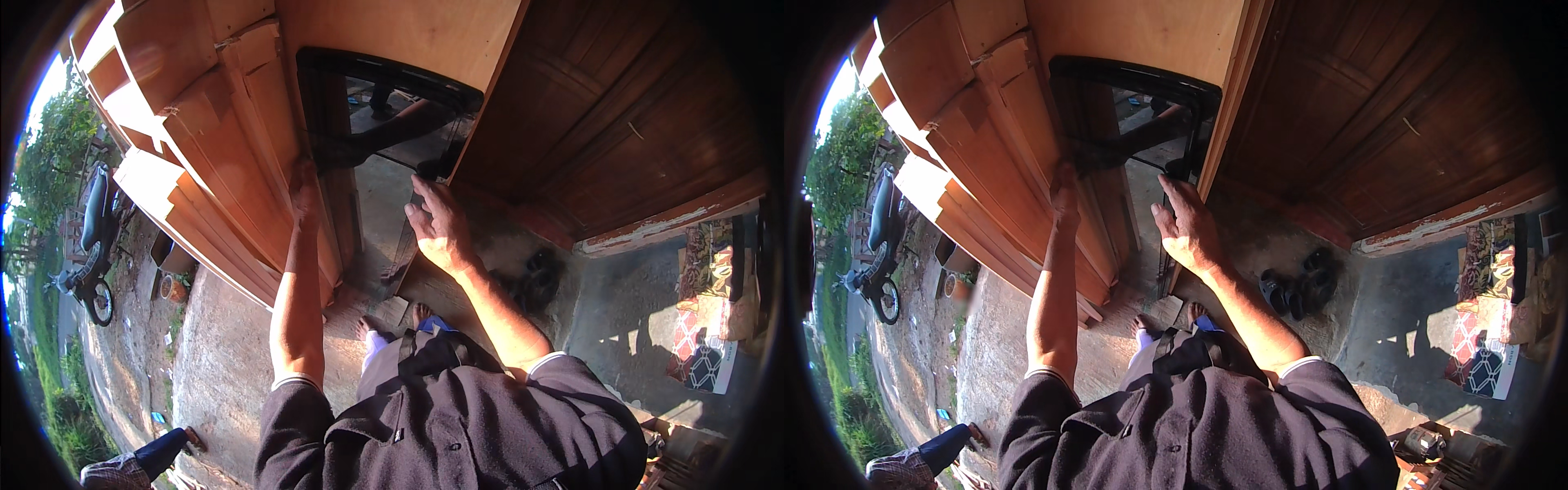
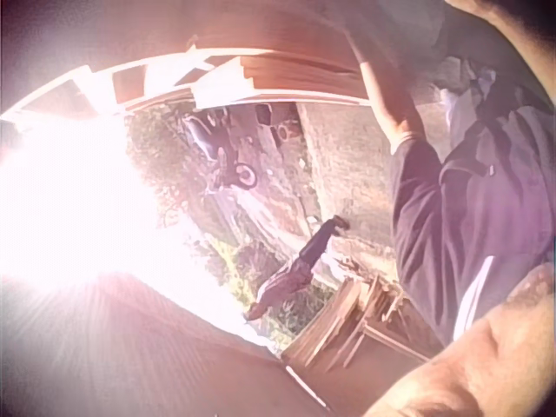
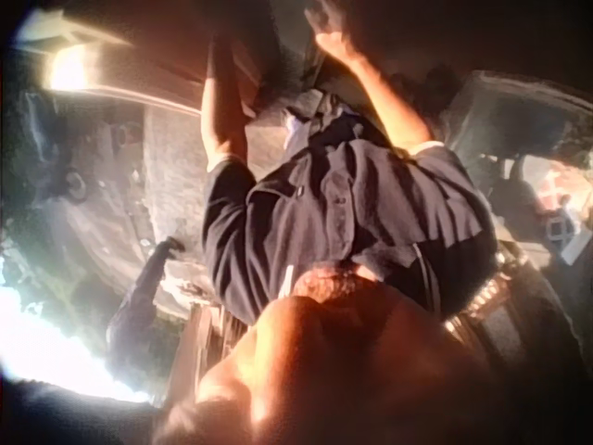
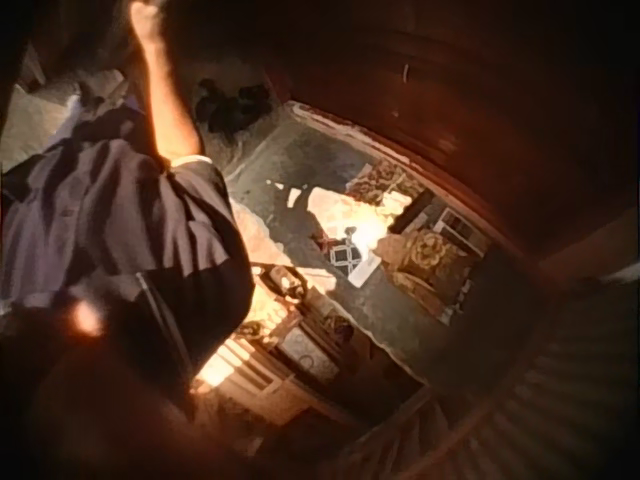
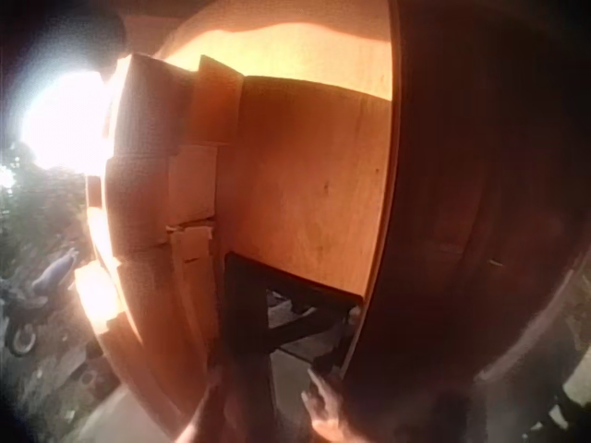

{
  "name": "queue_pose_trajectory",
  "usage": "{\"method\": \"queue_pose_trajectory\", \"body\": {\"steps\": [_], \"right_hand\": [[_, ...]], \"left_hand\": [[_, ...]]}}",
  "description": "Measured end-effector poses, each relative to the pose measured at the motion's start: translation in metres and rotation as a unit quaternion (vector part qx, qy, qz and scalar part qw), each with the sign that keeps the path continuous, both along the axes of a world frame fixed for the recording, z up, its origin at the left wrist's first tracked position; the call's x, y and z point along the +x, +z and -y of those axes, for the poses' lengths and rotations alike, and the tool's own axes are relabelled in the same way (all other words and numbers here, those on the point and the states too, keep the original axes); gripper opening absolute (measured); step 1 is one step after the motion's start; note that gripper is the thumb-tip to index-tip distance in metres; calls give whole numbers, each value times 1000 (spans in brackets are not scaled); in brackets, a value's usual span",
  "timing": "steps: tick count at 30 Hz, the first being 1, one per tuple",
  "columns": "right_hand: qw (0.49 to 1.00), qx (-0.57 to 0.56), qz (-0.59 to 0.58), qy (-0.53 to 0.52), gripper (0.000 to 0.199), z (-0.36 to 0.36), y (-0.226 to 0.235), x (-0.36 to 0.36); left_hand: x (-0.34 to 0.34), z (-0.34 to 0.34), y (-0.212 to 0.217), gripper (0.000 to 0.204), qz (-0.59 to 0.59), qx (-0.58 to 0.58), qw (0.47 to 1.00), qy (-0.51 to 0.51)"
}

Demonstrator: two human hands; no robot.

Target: The person assembles a curved wooden frame by hand, fitting pieces together and tapping them with a hammer. They then retrieve a glass pane and fit it into the frame, securing it with wooden strips and a hammer.

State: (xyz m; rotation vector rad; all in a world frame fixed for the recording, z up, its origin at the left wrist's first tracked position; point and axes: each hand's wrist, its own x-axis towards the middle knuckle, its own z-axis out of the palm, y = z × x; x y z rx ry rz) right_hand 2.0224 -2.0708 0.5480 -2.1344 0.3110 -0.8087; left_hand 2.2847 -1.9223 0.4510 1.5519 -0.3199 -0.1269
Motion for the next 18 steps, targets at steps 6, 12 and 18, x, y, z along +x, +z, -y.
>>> {"method": "queue_pose_trajectory", "body": {"steps": [6, 12, 18], "right_hand": [[999, 33, 9, -24, 55, -6, 4, -1], [996, 5, 37, -75, 52, -10, -2, -3], [983, 142, 80, -83, 35, -8, -13, -2]], "left_hand": [[-7, -6, 3, 52, 11, 23, 1000, 12], [-18, -12, 6, 51, 13, 35, 999, 0], [-32, -22, 19, 47, 29, 26, 999, -19]]}}
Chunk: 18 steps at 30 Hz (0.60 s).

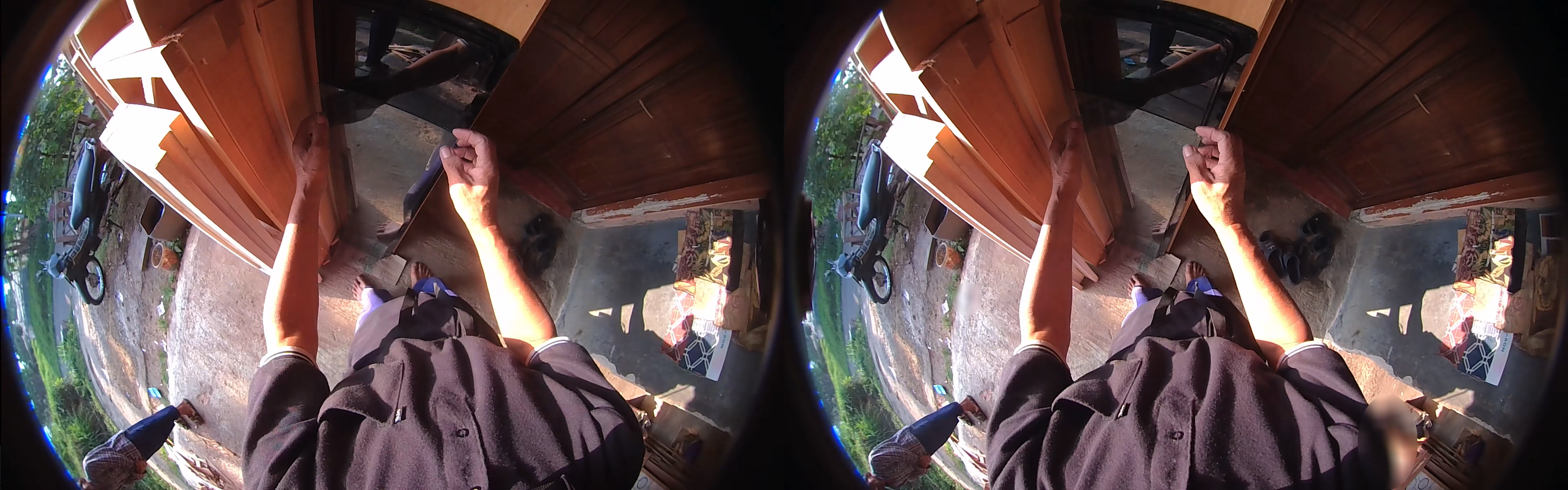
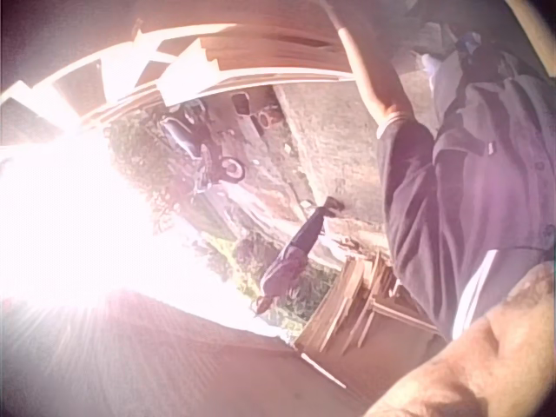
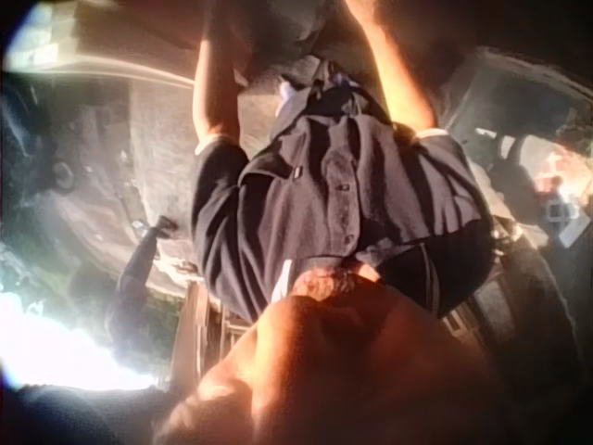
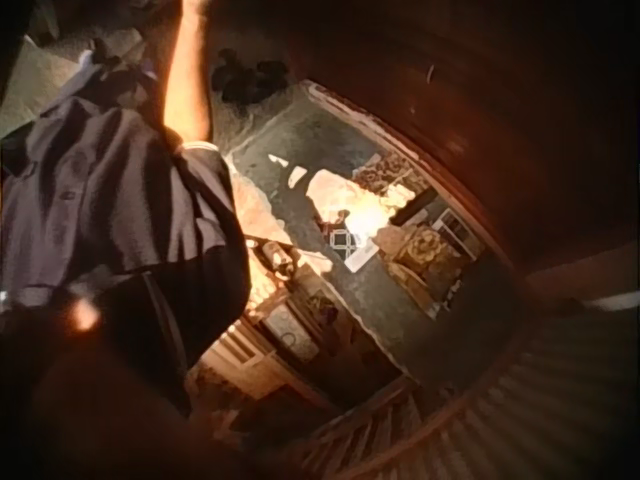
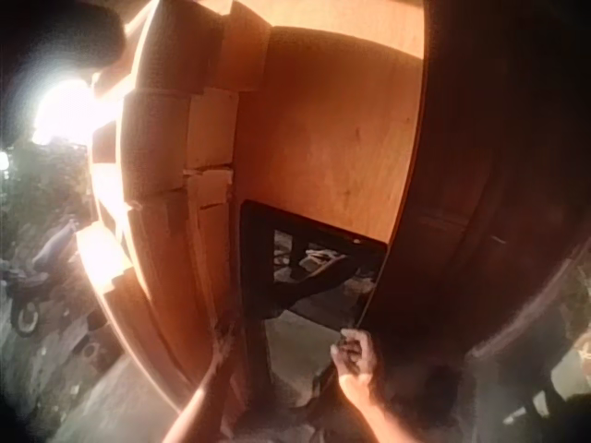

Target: The person assembles a curved wooden frame by hand, fitting pieces together and tapping them with a hammer. They then retrieve a glass pane and fit it into the frame, securing it with wooden strips and a hammer.

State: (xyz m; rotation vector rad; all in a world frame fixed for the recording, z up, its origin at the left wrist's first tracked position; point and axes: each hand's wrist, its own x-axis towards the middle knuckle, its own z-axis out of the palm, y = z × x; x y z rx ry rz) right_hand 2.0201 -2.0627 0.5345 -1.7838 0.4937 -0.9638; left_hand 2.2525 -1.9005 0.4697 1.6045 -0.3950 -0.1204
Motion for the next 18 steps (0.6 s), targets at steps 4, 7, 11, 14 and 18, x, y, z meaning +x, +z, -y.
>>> {"method": "queue_pose_trajectory", "body": {"steps": [4, 7, 11, 14, 18], "right_hand": [[991, 118, 48, 29, 26, -4, 1, -10], [991, 121, 21, 52, 17, -9, 5, -27], [986, 150, -6, 76, 9, -17, 10, -56], [995, 82, -45, 33, 9, -24, 10, -75], [994, 91, -28, 55, 14, -28, 4, -91]], "left_hand": [[-9, -14, 7, 44, -27, -31, 998, -51], [-15, -27, 10, 42, -53, -70, 988, -127], [-26, -53, 14, 44, -99, -83, 964, -231], [-37, -71, 20, 48, -171, 47, 949, -262], [-64, -76, 28, 31, -180, -64, 942, -276]]}}
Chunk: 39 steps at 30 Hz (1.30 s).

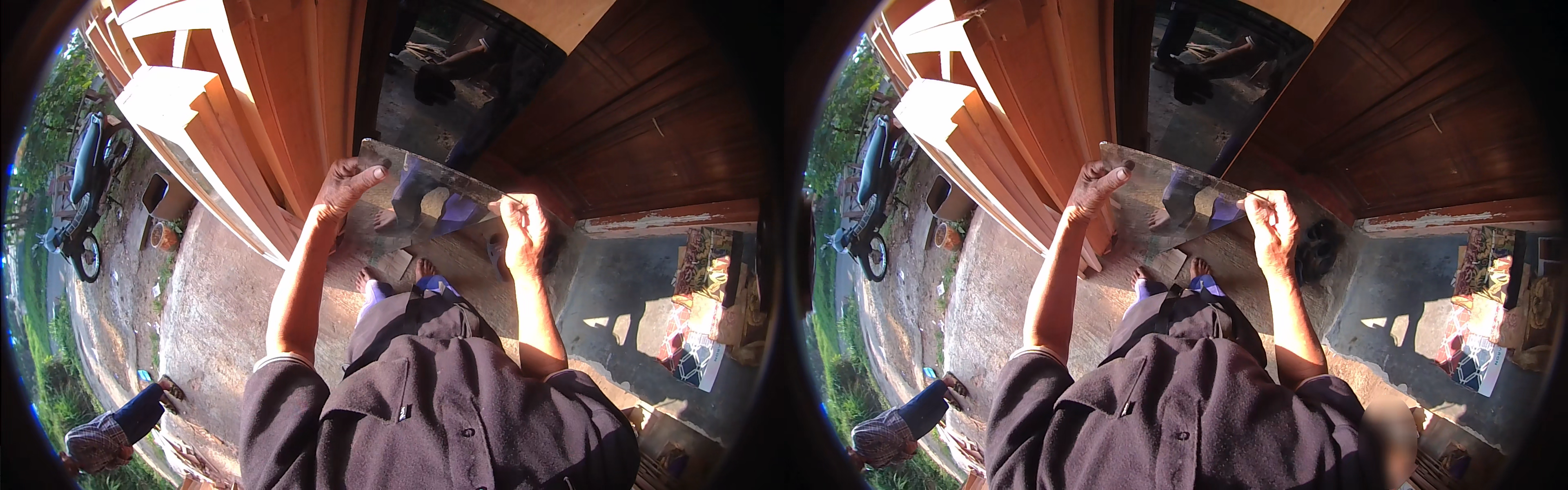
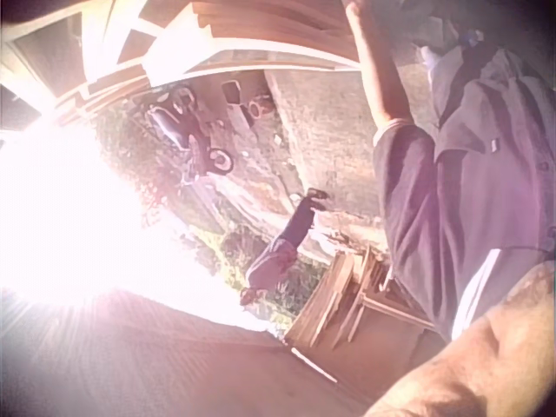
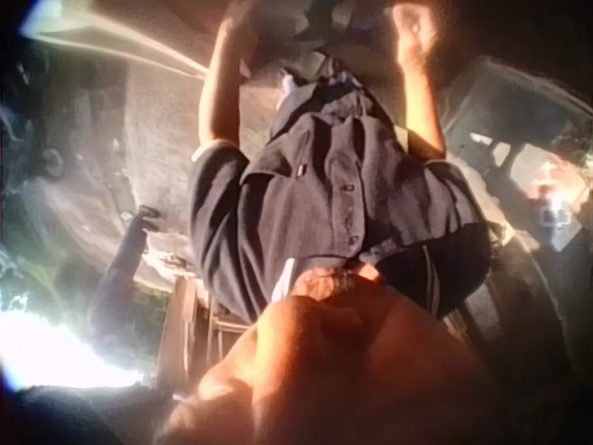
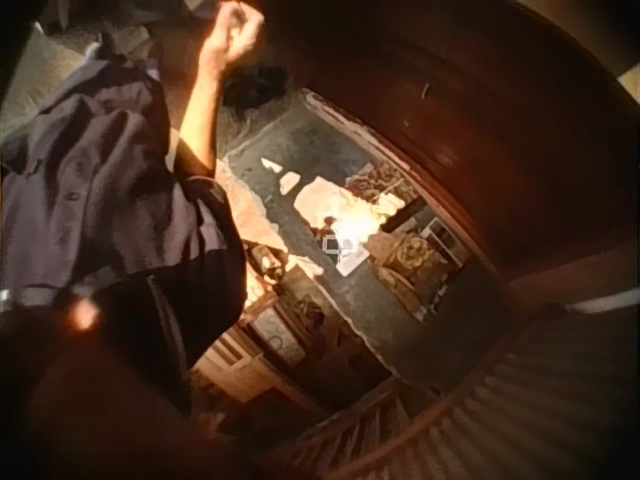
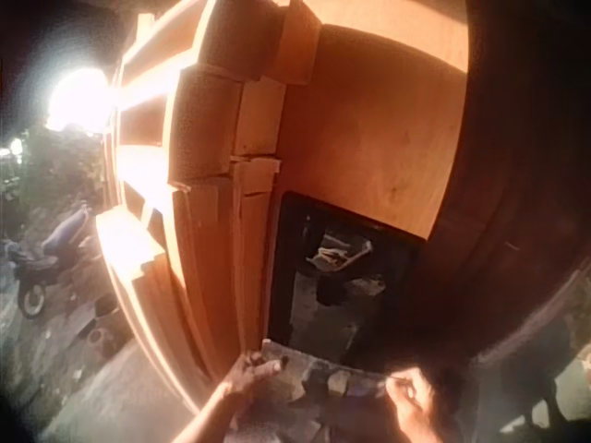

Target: The person assembles a curved wooden frame by hand, fitting pieces together and tapping them with a hammer. They then retrieve a glass pane and fit it into the frame, securing it with wooden strips and a hammer.

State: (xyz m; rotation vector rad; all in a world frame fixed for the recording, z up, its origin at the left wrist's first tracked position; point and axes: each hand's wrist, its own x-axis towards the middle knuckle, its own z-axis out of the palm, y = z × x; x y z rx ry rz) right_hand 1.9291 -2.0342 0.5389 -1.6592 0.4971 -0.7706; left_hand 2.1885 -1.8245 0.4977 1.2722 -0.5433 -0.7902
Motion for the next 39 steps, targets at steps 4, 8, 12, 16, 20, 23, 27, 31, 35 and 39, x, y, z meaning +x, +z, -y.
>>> {"method": "queue_pose_trajectory", "body": {"steps": [4, 8, 12, 16, 20, 23, 27, 31, 35, 39], "right_hand": [[999, -9, 30, -19, 16, -5, -6, -9], [999, -12, 49, -17, 12, -10, -1, -18], [994, -13, 107, 16, 13, -5, 23, -15], [974, -8, 201, 104, 15, 17, 54, 5], [957, 52, 189, 214, 69, 37, 51, 25], [945, 63, 102, 304, 77, 32, 10, 20], [898, 13, -124, 422, 93, -2, -73, 10], [827, 9, -187, 530, 101, -47, -132, 4], [788, 25, -125, 602, 87, -102, -144, 9], [734, 30, -154, 660, 37, -151, -130, 7]], "left_hand": [[-25, -1, 9, 27, -19, -27, 999, 9], [-45, -11, 19, 21, -7, -5, 999, 40], [-70, -24, 40, 20, 36, -57, 993, 95], [-106, -30, 84, 19, 69, -103, 974, 188], [-127, -38, 143, 21, 135, -150, 939, 280], [-141, -60, 190, 28, 150, -125, 905, 379], [-165, -110, 260, 38, 239, -42, 849, 470], [-196, -164, 346, 41, 208, -32, 812, 544], [-278, -179, 371, 25, 618, 345, 437, 555], [-345, -199, 384, 23, 582, 389, 278, 658]]}}
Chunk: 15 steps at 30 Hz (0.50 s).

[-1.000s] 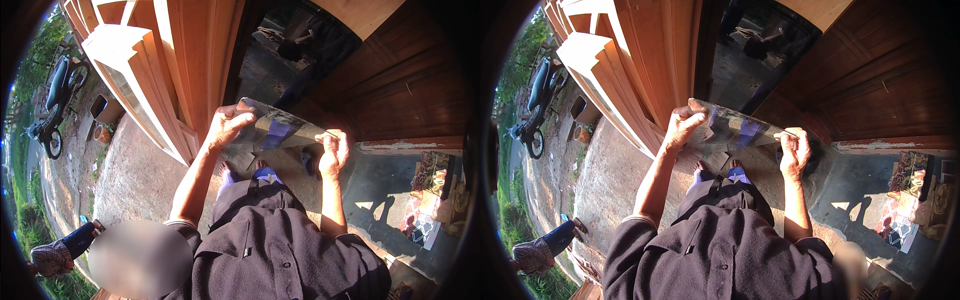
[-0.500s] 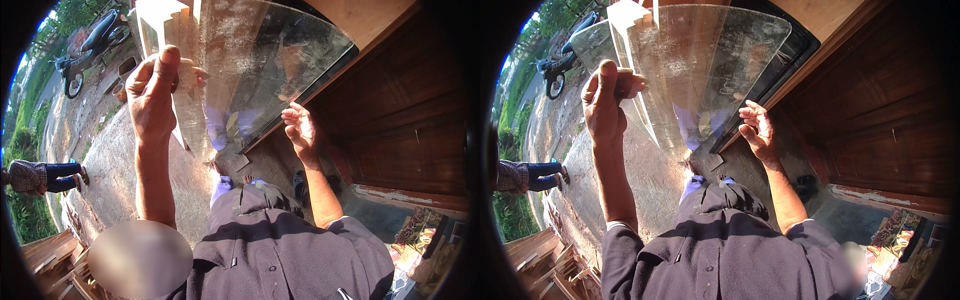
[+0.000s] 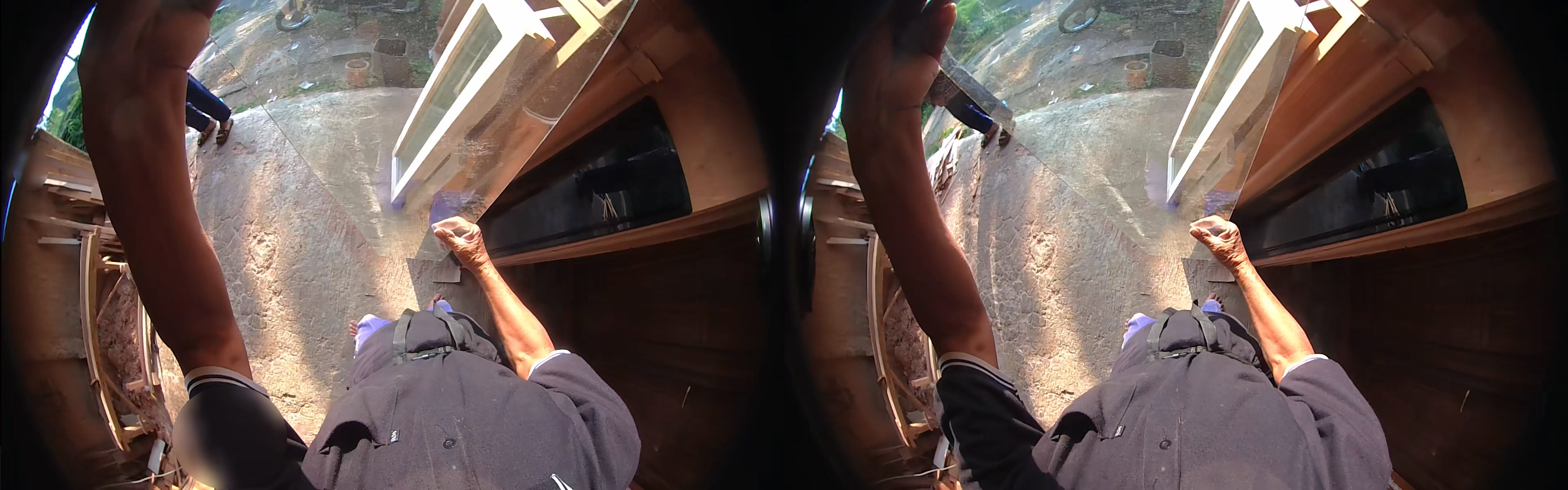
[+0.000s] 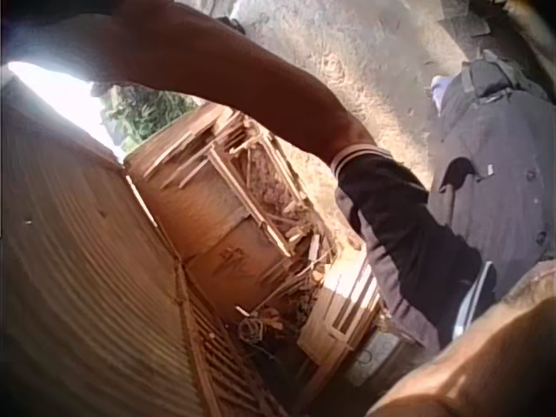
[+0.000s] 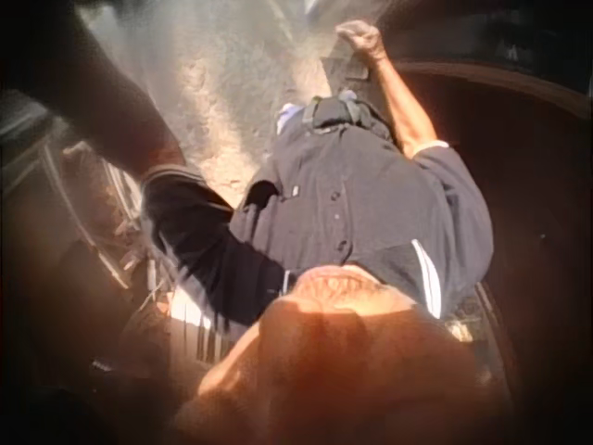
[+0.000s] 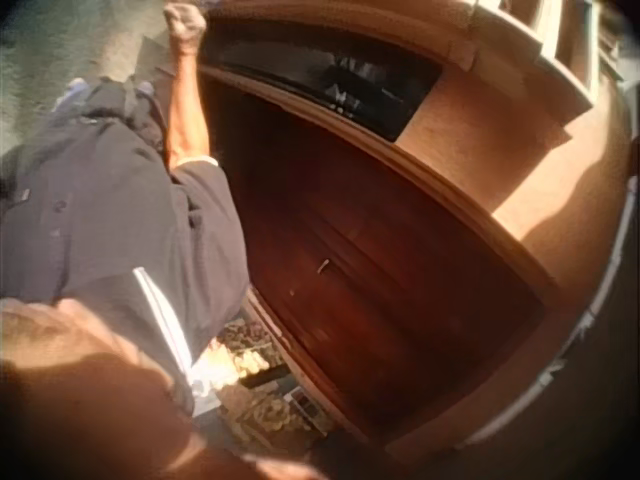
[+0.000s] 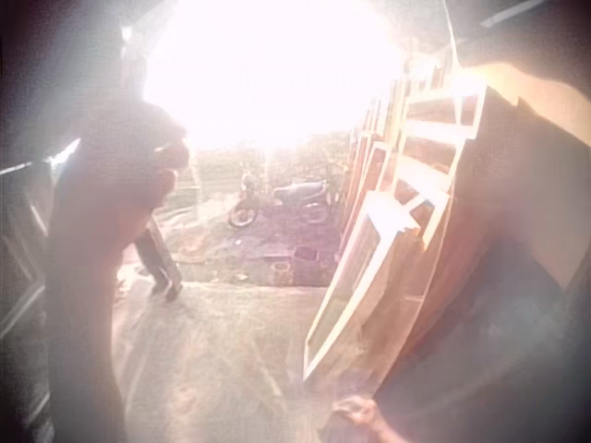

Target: The person assembles a curved wooden frame by hand, fitting pieces together and tapping them with a hammer. They then retrieve a glass pane and fit it into the frame, securing it with wooden strips and a hammer.

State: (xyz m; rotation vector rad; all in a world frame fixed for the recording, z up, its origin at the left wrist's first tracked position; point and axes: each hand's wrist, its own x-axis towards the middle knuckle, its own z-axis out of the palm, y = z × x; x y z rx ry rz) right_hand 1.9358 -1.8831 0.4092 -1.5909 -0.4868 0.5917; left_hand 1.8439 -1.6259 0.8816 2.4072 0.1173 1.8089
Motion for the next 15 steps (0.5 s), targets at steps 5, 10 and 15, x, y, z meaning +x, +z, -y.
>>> {"method": "queue_pose_trajectory", "body": {"steps": [5, 10, 15], "right_hand": [[993, 98, 49, 51, 20, -74, 21, -39], [974, 106, 171, 103, 30, -151, 53, -88], [960, 39, 180, 212, 40, -230, 103, -137]], "left_hand": [[-132, -119, 34, 39, -19, -431, 810, -398], [-324, -238, 1, 46, 53, -547, 705, -448], [-506, -273, -84, 36, 340, -600, 714, -117]]}}
